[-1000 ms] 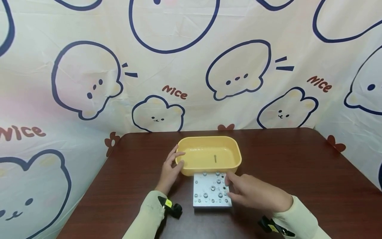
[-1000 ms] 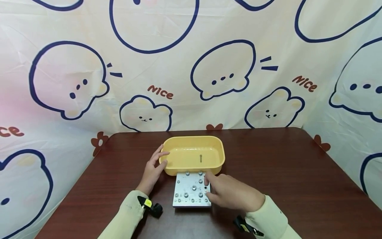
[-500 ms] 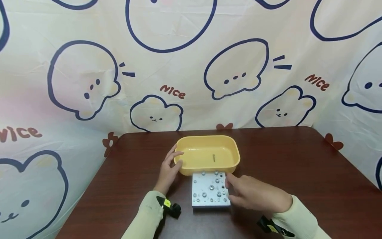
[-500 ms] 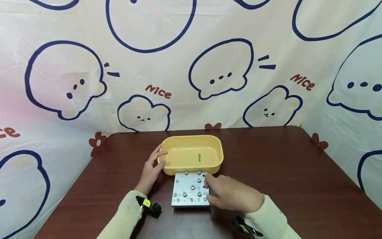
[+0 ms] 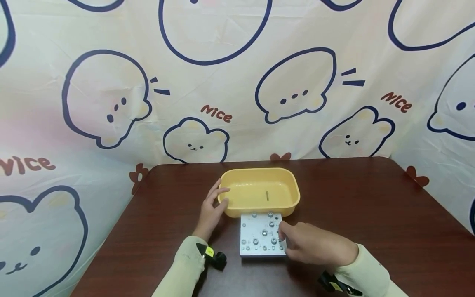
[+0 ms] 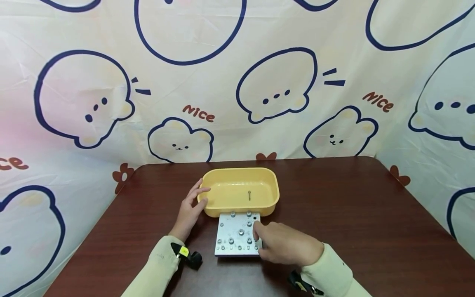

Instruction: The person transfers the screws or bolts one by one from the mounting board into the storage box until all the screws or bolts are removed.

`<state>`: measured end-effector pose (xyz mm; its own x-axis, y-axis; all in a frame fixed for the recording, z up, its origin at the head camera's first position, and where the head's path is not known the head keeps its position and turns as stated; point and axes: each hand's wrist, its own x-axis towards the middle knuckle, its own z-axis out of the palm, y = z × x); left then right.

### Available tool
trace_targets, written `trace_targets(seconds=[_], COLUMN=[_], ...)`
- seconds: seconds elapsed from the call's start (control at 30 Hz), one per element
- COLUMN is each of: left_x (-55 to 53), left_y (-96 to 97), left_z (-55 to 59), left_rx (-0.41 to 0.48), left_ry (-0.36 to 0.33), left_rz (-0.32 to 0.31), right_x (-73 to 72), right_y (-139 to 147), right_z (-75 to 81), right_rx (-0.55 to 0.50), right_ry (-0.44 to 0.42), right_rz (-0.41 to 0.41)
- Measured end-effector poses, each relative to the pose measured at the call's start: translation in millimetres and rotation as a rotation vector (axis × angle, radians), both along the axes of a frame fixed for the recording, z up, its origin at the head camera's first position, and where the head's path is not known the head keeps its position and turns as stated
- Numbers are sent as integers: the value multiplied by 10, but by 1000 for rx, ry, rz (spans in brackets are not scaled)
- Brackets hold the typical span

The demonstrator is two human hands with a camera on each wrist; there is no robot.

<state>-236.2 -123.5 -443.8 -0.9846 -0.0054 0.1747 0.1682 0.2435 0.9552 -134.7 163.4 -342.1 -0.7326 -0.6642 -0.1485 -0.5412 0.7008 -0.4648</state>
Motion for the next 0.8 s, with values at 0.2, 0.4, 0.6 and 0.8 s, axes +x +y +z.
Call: trace_targets(seconds=[0.2, 0.4, 0.6, 0.8], left_x=[116, 6, 26, 157], left_y=[37, 15, 9, 34], left_z=[180, -14, 43, 231], left_rx=[-8, -1, 12, 16], left_ry=[-24, 11, -2, -11], left_rz=[-5, 23, 5, -25], right_x=[1, -11, -24, -27], right_y=[-28, -44, -47, -53], right_z=[-49, -96, -123, -142], right_rx=[2, -7, -1, 18], right_ry=[-10, -12, 6, 18], right_rz=[15, 26, 37, 43])
